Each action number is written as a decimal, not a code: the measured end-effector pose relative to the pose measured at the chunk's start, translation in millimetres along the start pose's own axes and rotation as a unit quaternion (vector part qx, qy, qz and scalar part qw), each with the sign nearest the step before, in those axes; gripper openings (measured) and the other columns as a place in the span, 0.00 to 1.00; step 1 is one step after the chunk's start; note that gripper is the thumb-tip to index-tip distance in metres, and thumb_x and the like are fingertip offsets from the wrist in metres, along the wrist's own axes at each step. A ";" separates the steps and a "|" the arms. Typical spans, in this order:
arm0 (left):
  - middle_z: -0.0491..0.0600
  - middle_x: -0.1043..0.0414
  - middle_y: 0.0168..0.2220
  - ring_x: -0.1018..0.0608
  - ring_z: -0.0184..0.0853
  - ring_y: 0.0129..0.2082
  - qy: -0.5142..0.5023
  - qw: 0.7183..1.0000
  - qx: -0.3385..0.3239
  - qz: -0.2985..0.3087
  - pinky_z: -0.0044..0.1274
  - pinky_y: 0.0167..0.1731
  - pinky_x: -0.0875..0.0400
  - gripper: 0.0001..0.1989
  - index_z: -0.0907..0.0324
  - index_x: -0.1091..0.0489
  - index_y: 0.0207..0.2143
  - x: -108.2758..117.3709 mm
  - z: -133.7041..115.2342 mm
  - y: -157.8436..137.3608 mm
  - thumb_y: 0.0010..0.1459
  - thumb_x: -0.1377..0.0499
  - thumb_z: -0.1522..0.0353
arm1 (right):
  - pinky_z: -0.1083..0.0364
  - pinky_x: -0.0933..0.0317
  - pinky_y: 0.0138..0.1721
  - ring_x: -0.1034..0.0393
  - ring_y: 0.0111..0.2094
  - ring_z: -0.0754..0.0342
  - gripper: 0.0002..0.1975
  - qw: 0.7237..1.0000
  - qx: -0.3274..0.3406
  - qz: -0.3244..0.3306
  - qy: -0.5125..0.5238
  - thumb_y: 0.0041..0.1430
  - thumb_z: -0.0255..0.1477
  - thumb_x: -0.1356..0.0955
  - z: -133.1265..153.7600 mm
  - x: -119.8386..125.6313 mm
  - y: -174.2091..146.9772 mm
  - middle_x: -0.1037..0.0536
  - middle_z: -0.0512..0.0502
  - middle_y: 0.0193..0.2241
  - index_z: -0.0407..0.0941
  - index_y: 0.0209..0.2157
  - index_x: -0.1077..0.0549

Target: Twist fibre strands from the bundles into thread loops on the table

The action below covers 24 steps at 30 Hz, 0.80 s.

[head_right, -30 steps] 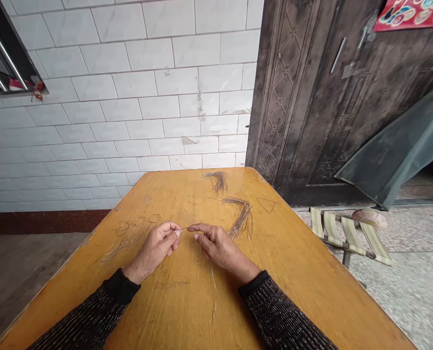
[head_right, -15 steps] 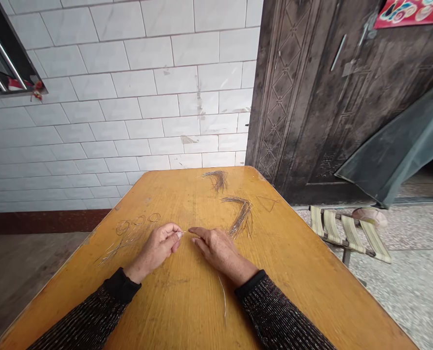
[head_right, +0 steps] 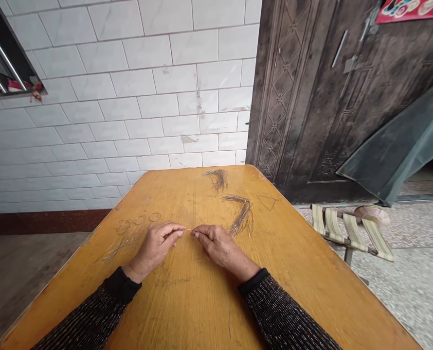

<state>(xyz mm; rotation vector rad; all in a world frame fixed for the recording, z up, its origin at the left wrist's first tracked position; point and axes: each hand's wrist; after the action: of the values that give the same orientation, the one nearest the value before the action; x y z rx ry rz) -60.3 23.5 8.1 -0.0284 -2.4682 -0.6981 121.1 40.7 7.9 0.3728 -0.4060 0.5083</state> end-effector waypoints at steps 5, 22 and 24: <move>0.47 0.28 0.24 0.30 0.30 0.21 0.077 0.993 -0.070 0.047 0.21 0.27 0.36 0.11 0.56 0.28 0.38 6.9 6.1 -0.4 0.54 0.47 0.69 | 0.60 0.49 0.19 0.43 0.16 0.59 0.16 0.999 0.017 -0.031 -0.006 0.56 0.33 0.40 0.6 3.5 -1.8 0.36 0.53 0.13 0.42 0.41 0.28; 0.52 0.26 0.33 0.26 0.34 0.31 0.186 0.968 -0.123 0.115 0.23 0.31 0.37 0.13 0.56 0.29 0.40 25.5 10.5 0.7 0.58 0.51 0.68 | 0.61 0.53 0.17 0.51 0.14 0.63 0.16 0.999 -0.027 0.020 -0.028 0.55 0.29 0.40 -3.0 12.6 -2.5 0.43 0.56 0.12 0.44 0.42 0.27; 0.51 0.27 0.32 0.27 0.34 0.31 0.217 0.958 -0.126 0.137 0.23 0.30 0.38 0.14 0.56 0.30 0.40 28.8 9.2 1.2 0.59 0.53 0.69 | 0.62 0.53 0.17 0.50 0.14 0.63 0.15 0.999 -0.014 0.039 -0.026 0.55 0.29 0.40 -0.7 14.1 -3.8 0.42 0.56 0.12 0.45 0.42 0.26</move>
<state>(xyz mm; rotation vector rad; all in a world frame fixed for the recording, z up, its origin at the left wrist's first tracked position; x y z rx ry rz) -89.0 25.4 17.5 -0.2786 -1.9000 -0.7948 134.6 43.5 12.9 0.3440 -0.4797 0.5693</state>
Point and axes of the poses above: each hand's wrist, its own y-axis towards the middle knuckle, its own x-axis out of the back of the hand, z = x × y
